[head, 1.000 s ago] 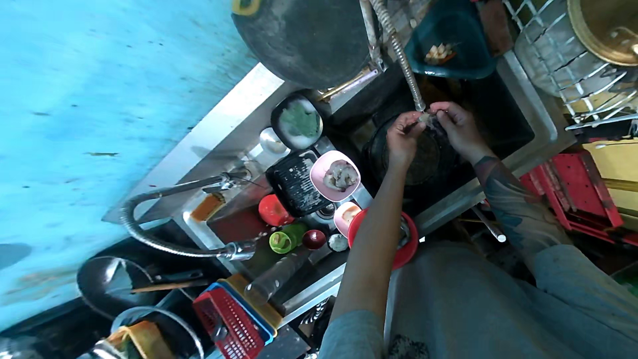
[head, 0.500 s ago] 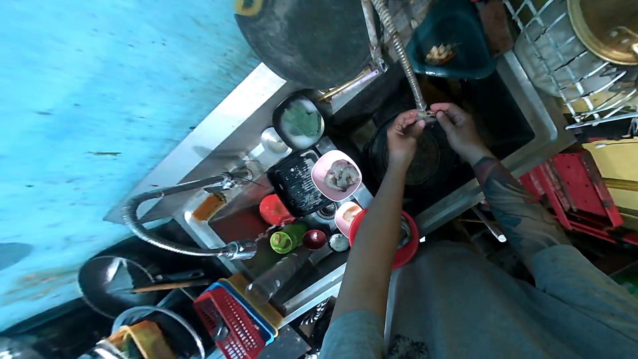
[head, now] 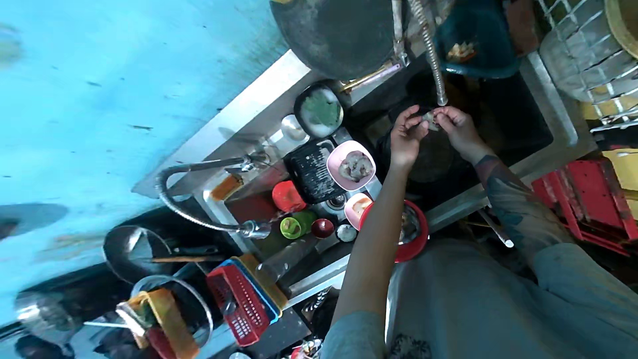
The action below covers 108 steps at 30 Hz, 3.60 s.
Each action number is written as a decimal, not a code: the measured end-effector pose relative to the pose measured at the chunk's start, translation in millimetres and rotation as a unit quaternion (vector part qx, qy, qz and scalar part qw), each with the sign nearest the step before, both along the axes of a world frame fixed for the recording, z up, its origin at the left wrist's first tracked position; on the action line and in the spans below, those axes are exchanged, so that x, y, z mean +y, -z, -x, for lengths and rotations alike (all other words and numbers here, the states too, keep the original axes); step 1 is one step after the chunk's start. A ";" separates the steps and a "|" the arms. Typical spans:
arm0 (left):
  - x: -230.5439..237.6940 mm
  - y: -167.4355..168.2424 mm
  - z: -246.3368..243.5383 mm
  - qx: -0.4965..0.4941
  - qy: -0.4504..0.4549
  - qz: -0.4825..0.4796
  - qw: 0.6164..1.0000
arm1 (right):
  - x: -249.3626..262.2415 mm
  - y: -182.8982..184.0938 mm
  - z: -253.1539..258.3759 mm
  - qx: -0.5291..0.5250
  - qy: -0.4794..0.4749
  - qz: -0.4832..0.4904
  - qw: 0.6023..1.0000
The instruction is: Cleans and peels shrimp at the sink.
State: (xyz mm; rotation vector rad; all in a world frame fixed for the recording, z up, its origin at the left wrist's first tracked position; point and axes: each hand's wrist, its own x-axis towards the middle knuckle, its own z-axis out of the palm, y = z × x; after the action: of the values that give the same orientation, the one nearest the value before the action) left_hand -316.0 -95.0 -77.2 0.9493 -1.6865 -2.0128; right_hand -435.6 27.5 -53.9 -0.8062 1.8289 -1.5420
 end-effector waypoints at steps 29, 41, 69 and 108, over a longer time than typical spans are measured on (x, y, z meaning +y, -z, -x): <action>11.5 -56.7 -220.0 -0.302 0.092 0.407 0.857 | -25.1 76.1 -9.8 -0.137 0.012 -0.230 0.963; 96.6 -44.4 -257.6 -0.480 0.326 0.317 0.750 | 27.0 61.4 -50.2 0.007 -0.126 -0.277 0.952; 40.3 -83.2 -282.0 -0.280 0.328 0.198 0.880 | 69.9 3.3 -193.2 0.267 -0.404 -0.063 0.873; 110.5 -39.4 -286.7 -0.226 0.086 0.306 0.921 | 56.2 -12.8 -197.5 0.095 -0.363 -0.125 0.919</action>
State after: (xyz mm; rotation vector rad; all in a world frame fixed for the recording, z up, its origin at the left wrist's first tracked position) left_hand -29.3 15.5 -37.7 1.0985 -2.5123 -1.2370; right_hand -238.1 83.7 -41.1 -1.3455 1.5374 -0.7611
